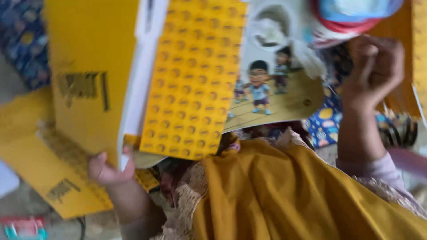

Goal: Apply adhesive to the edges of yellow cardboard box flats and press them to assemble the boxes

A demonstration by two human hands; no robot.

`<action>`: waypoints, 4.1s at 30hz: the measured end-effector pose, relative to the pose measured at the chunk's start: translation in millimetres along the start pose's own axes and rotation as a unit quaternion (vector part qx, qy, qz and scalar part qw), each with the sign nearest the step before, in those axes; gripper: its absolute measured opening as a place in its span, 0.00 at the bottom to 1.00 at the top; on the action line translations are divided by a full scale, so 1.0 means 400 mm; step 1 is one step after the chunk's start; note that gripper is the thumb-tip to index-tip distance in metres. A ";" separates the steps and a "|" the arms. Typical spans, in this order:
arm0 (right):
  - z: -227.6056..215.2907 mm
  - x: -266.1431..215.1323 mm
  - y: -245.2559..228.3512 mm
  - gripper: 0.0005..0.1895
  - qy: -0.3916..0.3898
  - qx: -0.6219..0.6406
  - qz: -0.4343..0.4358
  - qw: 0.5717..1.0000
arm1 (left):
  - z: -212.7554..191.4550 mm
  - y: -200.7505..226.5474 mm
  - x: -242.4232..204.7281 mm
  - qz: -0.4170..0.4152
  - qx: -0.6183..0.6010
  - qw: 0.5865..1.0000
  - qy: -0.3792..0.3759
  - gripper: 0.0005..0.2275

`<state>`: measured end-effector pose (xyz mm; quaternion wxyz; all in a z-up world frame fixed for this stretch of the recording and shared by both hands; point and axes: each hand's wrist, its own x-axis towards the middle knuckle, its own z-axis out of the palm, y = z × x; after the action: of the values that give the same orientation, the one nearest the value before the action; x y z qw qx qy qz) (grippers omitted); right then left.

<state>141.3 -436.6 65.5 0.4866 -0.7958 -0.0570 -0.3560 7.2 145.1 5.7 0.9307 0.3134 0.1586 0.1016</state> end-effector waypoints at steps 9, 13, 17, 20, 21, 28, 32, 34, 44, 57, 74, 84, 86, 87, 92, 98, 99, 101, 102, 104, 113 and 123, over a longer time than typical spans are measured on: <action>0.474 0.030 -0.427 0.15 -0.556 0.062 -0.270 0.783 | 0.127 -0.051 -0.007 0.104 -0.061 0.990 -0.069 0.26; 0.624 -0.023 -0.414 0.24 -0.558 -0.078 -0.395 0.725 | 0.113 -0.056 -0.001 0.098 -0.098 0.984 -0.111 0.27; 0.660 -0.011 -0.465 0.16 -0.493 -0.033 -0.411 0.766 | 0.088 -0.086 0.024 0.155 -0.024 0.987 -0.018 0.29; 0.640 0.007 -0.488 0.15 -0.503 0.031 -0.401 0.765 | 0.122 -0.064 0.014 0.144 -0.053 0.985 -0.085 0.25; 0.630 0.022 -0.492 0.16 -0.511 0.066 -0.391 0.762 | 0.152 -0.045 0.016 0.123 -0.085 0.975 -0.163 0.23; 0.544 0.021 -0.469 0.10 -0.342 0.146 -0.448 0.813 | 0.325 0.005 0.021 0.158 0.156 0.963 -0.151 0.11; 0.499 0.025 -0.459 0.08 -0.333 0.128 -0.459 0.814 | 0.385 0.008 -0.008 0.145 0.311 0.921 -0.186 0.10; 0.486 0.027 -0.452 0.11 -0.330 0.112 -0.463 0.815 | 0.398 0.002 -0.025 0.142 0.338 0.911 -0.186 0.13; 0.481 0.035 -0.452 0.04 -0.345 0.075 -0.410 0.841 | 0.383 -0.025 -0.059 0.262 0.413 0.863 -0.127 0.17; 0.542 0.046 -0.405 0.08 -0.361 0.083 -0.413 0.832 | 0.334 -0.039 -0.053 0.217 0.365 0.896 -0.133 0.19; 0.652 -0.023 -0.374 0.08 -0.435 -0.003 -0.374 0.819 | 0.212 -0.064 0.019 0.199 0.479 0.852 -0.066 0.21; 0.503 -0.008 -0.568 0.04 -0.365 -0.087 -0.432 0.820 | 0.171 -0.003 0.004 0.273 0.374 0.855 -0.233 0.23; 0.488 -0.019 -0.595 0.04 -0.331 -0.095 -0.445 0.827 | 0.144 -0.011 0.017 0.260 0.312 0.873 -0.268 0.25; 0.481 -0.024 -0.609 0.08 -0.300 -0.093 -0.464 0.828 | 0.131 -0.015 0.026 0.250 0.253 0.888 -0.290 0.27; 0.473 -0.031 -0.644 0.10 -0.323 -0.088 -0.447 0.830 | 0.134 -0.010 0.041 0.185 0.208 0.921 -0.272 0.24; 0.507 -0.030 -0.546 0.02 -0.346 -0.087 -0.401 0.844 | 0.190 0.020 0.068 0.213 0.365 0.864 -0.274 0.25; 0.514 -0.034 -0.519 0.08 -0.353 -0.090 -0.381 0.850 | 0.208 0.031 0.067 0.201 0.454 0.830 -0.252 0.25; 0.525 -0.038 -0.481 0.07 -0.366 -0.073 -0.365 0.853 | 0.218 0.028 0.077 0.199 0.492 0.816 -0.227 0.25; 0.530 -0.036 -0.460 0.08 -0.371 -0.064 -0.349 0.858 | 0.226 0.025 0.089 0.200 0.527 0.799 -0.212 0.26; 0.543 -0.036 -0.436 0.08 -0.385 -0.061 -0.335 0.858 | 0.234 0.026 0.094 0.219 0.562 0.774 -0.195 0.25; 0.586 -0.053 -0.367 0.09 -0.422 -0.070 -0.305 0.851 | 0.187 -0.031 0.109 0.325 0.678 0.646 -0.129 0.24; 0.585 -0.055 -0.365 0.08 -0.437 -0.085 -0.291 0.847 | 0.135 -0.030 0.102 0.260 0.727 0.615 -0.161 0.38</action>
<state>180.9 -164.5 95.0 0.2156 -0.8544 -0.4619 -0.1006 65.4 117.6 29.4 0.3438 0.9267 -0.0604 0.1391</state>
